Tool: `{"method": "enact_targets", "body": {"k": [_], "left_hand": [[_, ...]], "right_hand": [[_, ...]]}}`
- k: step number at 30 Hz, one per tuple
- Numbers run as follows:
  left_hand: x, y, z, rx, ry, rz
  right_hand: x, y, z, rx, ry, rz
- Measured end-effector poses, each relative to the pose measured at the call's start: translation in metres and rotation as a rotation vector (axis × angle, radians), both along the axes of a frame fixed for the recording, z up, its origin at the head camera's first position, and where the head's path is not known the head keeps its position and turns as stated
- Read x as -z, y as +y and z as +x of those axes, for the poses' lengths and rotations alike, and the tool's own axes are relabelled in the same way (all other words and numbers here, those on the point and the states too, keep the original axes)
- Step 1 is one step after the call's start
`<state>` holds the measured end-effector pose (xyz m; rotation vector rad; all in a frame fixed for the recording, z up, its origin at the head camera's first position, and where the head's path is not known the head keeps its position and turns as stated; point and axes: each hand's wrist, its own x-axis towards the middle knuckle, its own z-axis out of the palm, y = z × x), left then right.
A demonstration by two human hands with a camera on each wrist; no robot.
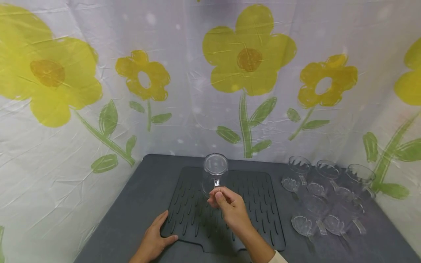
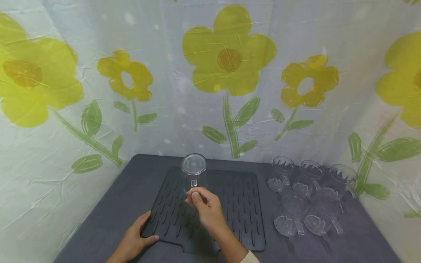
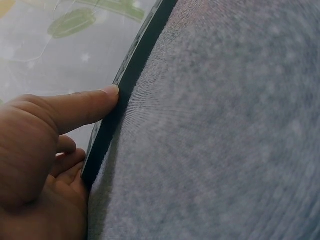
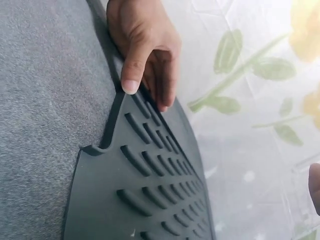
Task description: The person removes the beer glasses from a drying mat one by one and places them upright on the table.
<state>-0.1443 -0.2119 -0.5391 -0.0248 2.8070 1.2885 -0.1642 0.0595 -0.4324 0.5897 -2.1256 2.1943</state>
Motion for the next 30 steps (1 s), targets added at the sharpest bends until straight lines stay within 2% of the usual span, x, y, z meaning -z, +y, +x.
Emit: {"method": "enact_targets", "body": {"k": [8,13,23,27,30], "left_hand": [[-0.003,0.001,0.000,0.001,0.001,-0.005],[-0.001,0.000,0.001,0.007,0.008,-0.007],[0.001,0.000,0.001,0.001,-0.003,0.002],[0.000,0.001,0.001,0.001,0.009,0.008],[0.001,0.001,0.002,0.000,0.004,0.010]], "right_hand": [[-0.002,0.014,0.016,0.038,-0.026,-0.045],[-0.004,0.022,0.024,0.062,-0.016,-0.086],[-0.005,0.040,0.042,0.102,0.092,-0.102],[-0.003,0.046,0.046,0.096,0.114,-0.174],[-0.002,0.049,0.047,0.092,0.162,-0.241]]}}
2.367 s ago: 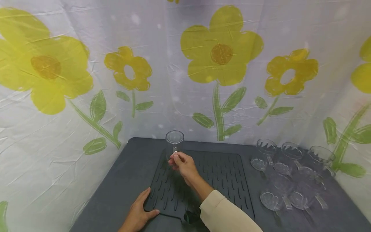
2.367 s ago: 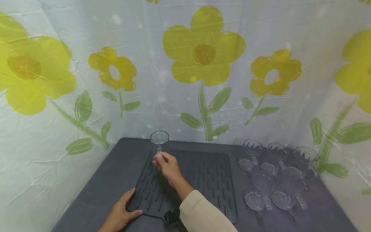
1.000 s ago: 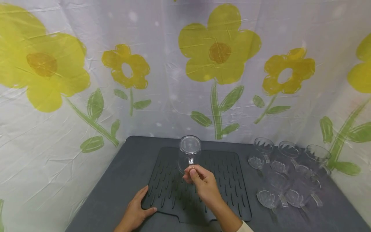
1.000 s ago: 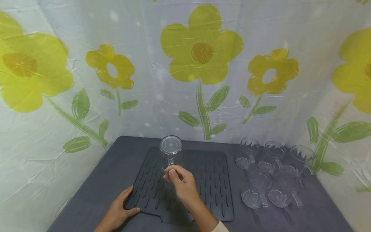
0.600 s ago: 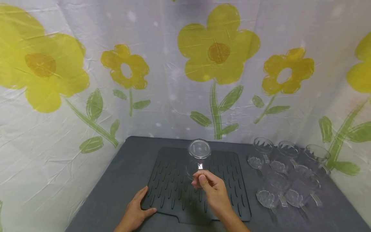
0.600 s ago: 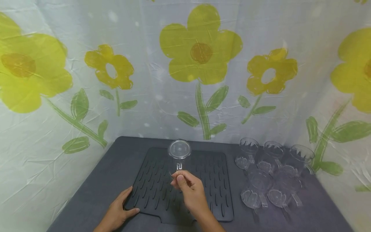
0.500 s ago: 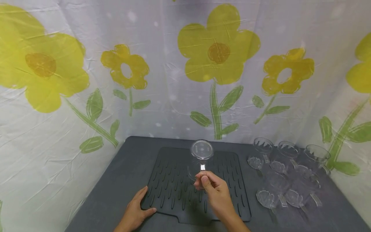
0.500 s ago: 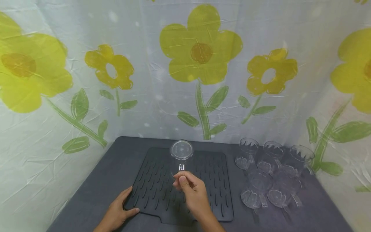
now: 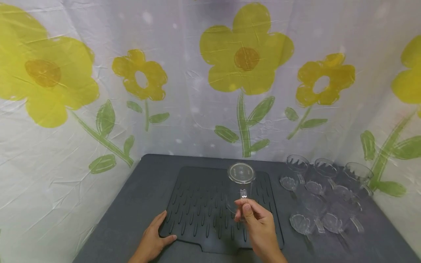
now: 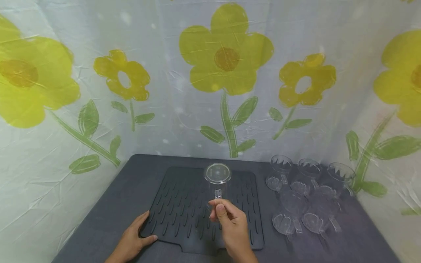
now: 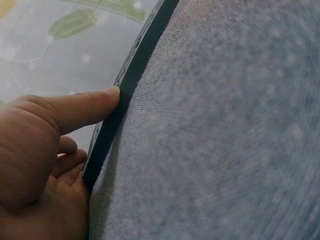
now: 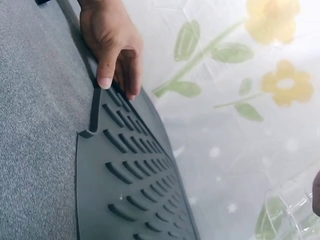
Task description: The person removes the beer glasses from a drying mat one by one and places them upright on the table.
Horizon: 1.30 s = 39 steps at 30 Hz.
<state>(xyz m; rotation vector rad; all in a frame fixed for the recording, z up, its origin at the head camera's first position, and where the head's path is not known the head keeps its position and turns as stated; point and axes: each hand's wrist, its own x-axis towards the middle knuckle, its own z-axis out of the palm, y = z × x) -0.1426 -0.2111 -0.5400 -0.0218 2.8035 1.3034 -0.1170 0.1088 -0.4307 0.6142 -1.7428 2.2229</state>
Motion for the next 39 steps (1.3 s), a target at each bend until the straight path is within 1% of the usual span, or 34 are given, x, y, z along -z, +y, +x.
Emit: {"method": "enact_targets", "body": {"k": [2,6,10,13,16,22,25,28,30,31,35,39], "left_hand": [[0.000,0.000,0.000,0.001,-0.009,-0.004],[0.001,0.000,0.000,-0.001,-0.021,-0.009],[0.002,0.001,0.000,-0.009,-0.026,-0.017],[0.002,0.001,0.000,-0.015,-0.026,-0.020],[0.002,0.002,0.000,-0.018,-0.026,-0.020],[0.001,0.002,-0.001,-0.015,-0.025,-0.014],[0.000,0.002,-0.001,-0.017,-0.017,-0.018],[-0.002,0.002,-0.002,-0.010,-0.004,-0.037],[-0.003,0.003,-0.002,-0.008,-0.002,-0.048],[-0.004,0.003,-0.002,-0.008,-0.003,-0.052],[-0.007,0.004,-0.003,-0.008,-0.013,-0.062],[-0.010,0.006,-0.003,-0.014,-0.002,-0.067]], "right_hand": [[0.001,0.003,0.001,0.017,0.033,-0.017],[0.001,0.008,0.003,0.079,0.049,0.010],[0.000,0.015,0.004,0.090,0.054,0.005],[-0.003,0.019,0.006,0.098,0.019,0.022],[-0.005,0.024,0.007,0.129,-0.012,0.055],[-0.007,0.031,0.006,0.200,0.036,0.103],[-0.007,0.034,0.006,0.201,0.059,0.098],[-0.006,0.036,0.005,0.180,0.117,0.082],[-0.005,0.038,0.003,0.167,0.182,0.073],[-0.004,0.038,0.002,0.169,0.218,0.085],[-0.002,0.040,0.000,0.215,0.330,0.157],[0.001,0.042,-0.001,0.281,0.403,0.249]]}}
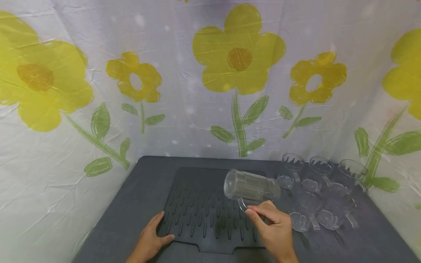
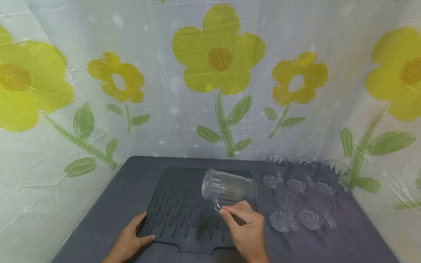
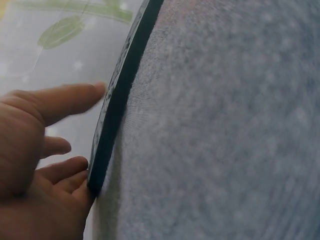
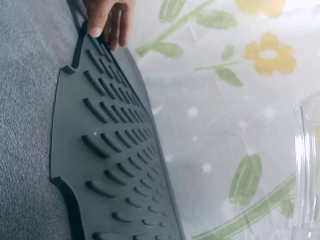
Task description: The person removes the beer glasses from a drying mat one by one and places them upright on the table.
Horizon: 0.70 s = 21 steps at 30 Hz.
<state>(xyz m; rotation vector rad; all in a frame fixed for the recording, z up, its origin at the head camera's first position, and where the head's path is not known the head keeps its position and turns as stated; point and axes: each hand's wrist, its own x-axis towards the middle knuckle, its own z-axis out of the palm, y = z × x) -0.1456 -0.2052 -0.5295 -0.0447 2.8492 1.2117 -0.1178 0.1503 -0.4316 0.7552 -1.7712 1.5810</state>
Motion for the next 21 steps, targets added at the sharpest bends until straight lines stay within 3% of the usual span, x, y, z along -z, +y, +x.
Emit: {"method": "enact_targets", "body": {"k": [6,11,15,18,21], "left_hand": [[-0.015,0.009,-0.001,-0.037,0.029,0.060],[-0.038,0.025,-0.001,-0.039,0.069,0.209],[-0.059,0.043,0.000,0.031,0.090,0.460],[-0.074,0.059,0.000,0.132,0.083,0.709],[-0.086,0.076,-0.002,0.214,0.058,0.866]], "right_hand": [[0.000,-0.001,0.001,0.090,0.107,0.091],[0.001,-0.001,0.005,0.156,0.125,0.152],[0.002,-0.003,0.006,0.180,0.154,0.175],[0.002,-0.004,0.006,0.199,0.188,0.186],[0.001,-0.006,0.006,0.198,0.222,0.183]]}}
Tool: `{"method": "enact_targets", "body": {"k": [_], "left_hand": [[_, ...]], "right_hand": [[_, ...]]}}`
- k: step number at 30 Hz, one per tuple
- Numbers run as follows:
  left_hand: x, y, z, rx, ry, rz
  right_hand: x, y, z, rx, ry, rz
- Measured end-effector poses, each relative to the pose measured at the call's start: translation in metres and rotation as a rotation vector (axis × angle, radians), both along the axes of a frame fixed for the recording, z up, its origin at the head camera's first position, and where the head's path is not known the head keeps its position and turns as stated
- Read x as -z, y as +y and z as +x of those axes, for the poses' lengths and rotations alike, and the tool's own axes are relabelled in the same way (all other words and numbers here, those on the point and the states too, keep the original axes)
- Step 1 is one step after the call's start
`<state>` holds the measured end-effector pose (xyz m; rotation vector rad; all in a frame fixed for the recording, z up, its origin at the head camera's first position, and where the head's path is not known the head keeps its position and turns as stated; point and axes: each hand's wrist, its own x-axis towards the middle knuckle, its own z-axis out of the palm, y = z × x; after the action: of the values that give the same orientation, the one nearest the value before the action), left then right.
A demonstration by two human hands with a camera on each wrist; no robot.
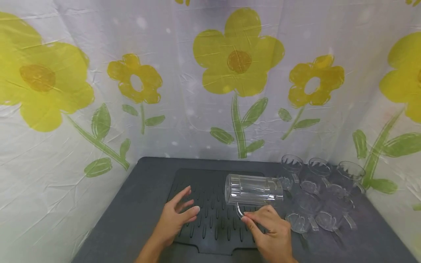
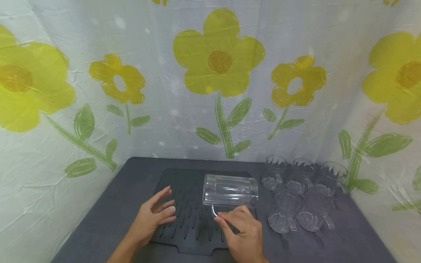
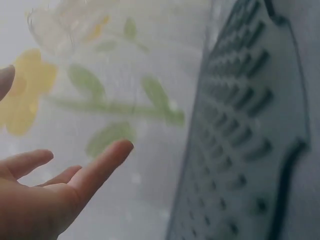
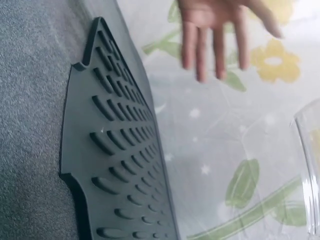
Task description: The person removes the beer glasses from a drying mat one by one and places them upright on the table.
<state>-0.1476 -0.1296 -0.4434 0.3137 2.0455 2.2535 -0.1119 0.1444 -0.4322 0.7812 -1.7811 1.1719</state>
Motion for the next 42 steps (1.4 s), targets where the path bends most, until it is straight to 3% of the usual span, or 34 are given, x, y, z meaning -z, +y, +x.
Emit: {"method": "enact_targets", "body": {"k": [8,15,19,23,33,42], "left_hand": [[-0.019,0.029,-0.006,0.137,0.013,0.138],[-0.027,0.045,-0.007,0.194,0.037,0.174],[-0.030,0.052,-0.009,0.220,0.046,0.186],[-0.033,0.055,-0.009,0.240,0.049,0.188],[-0.037,0.060,-0.010,0.225,0.073,0.112],[-0.034,0.060,-0.012,0.195,0.066,0.070]], "right_hand": [[-0.003,-0.004,0.003,0.034,0.036,0.019],[-0.002,-0.005,0.008,0.029,0.009,0.030],[-0.013,-0.012,0.013,0.020,0.043,0.021],[-0.013,-0.014,0.014,0.002,0.062,0.017],[0.004,-0.013,0.007,-0.042,0.107,0.035],[-0.002,-0.012,0.011,-0.016,0.094,0.103]]}}
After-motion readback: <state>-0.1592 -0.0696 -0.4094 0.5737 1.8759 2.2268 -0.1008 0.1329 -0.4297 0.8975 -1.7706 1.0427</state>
